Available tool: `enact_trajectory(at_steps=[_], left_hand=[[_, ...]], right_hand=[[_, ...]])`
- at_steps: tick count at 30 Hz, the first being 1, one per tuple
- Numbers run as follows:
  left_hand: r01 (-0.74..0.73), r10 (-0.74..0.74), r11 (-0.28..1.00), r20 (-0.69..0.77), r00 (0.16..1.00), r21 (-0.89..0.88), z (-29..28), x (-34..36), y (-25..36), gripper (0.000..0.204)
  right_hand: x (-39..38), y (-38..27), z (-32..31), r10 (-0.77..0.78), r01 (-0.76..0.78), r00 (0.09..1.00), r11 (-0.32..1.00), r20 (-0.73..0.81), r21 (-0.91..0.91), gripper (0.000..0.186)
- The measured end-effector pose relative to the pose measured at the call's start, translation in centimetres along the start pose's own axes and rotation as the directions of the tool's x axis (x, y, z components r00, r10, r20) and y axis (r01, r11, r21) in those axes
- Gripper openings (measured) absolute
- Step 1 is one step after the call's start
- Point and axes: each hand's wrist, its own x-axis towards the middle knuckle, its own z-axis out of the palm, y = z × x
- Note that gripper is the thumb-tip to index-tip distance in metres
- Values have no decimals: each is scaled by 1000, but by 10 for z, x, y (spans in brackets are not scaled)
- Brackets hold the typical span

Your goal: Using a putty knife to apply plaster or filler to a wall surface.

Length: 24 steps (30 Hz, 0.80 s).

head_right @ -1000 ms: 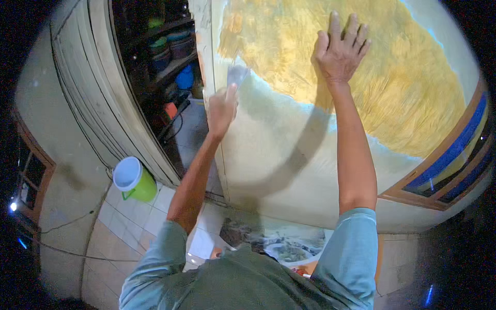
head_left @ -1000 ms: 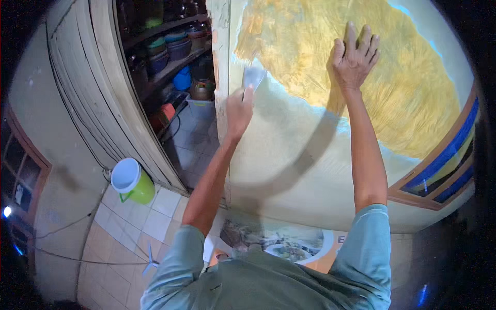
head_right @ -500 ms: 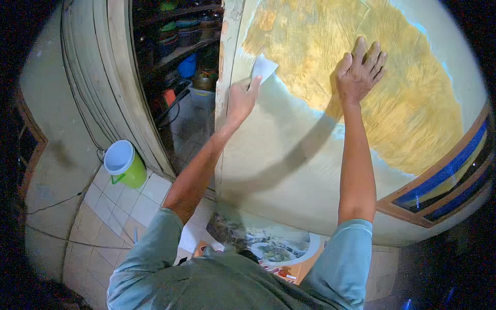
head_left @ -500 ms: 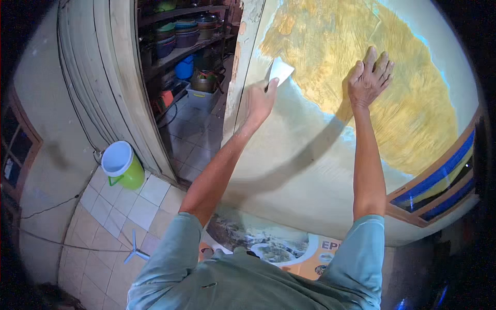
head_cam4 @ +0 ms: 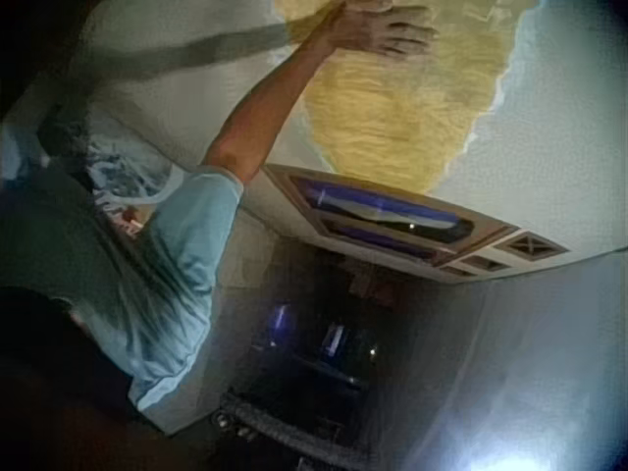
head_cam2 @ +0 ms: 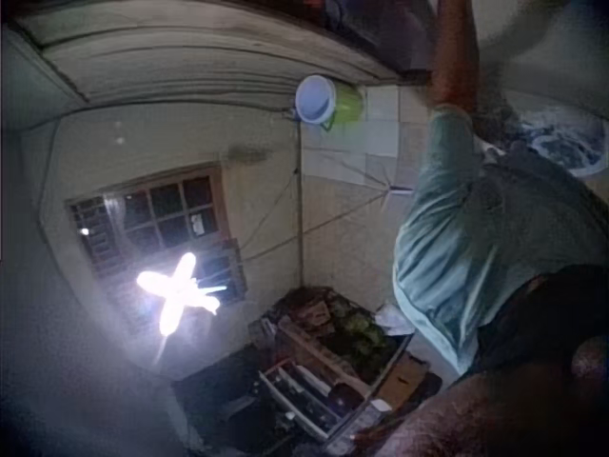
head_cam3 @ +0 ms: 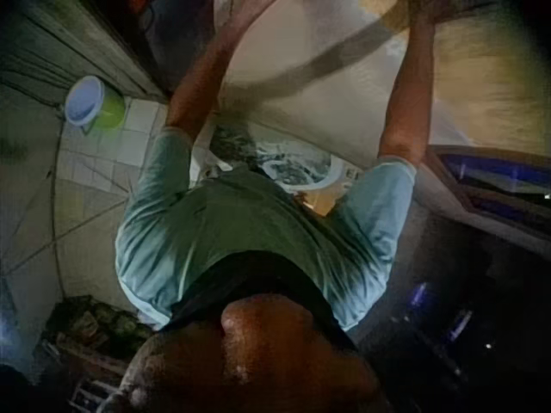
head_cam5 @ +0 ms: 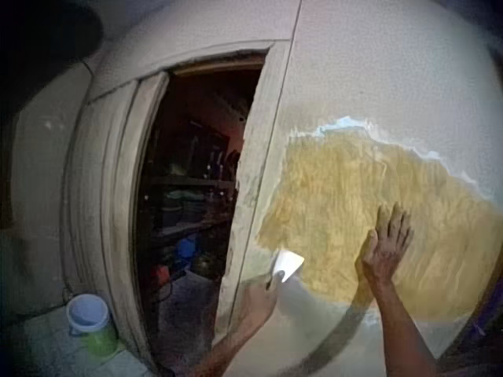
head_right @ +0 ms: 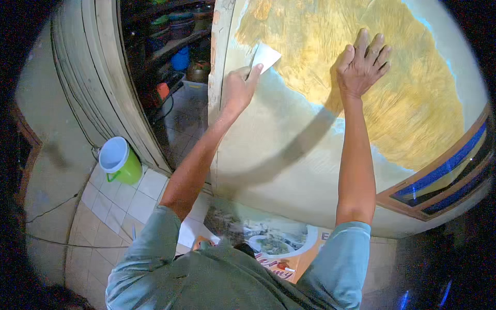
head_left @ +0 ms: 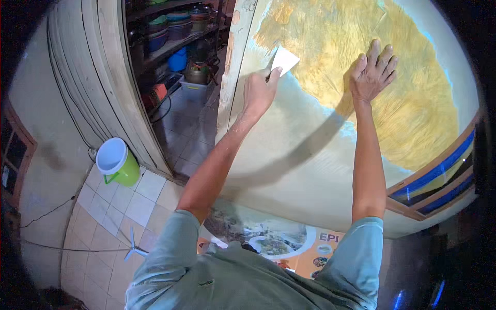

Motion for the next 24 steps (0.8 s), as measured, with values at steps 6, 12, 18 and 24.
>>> enact_trajectory(at_steps=[6,12,18,24], left_hand=[[79,-79,997,34,996,10,-21,-34,-31,45],[3,-3,996,0,1000,92,-47,-4,-5,45],[-3,5,999,-39,999,40,-59,-7,-36,45],[51,-50,999,-20,999,11,-56,-18,-31,49]], right_hand=[[-1,-9,-8,-10,10,1000,1000,-5,-10,52],[2,-27,-17,-12,12,1000,999,-10,-40,52],[7,-47,-16,-9,9,1000,1000,-8,-20,52],[3,-41,-19,-15,14,1000,998,-3,-58,51]])
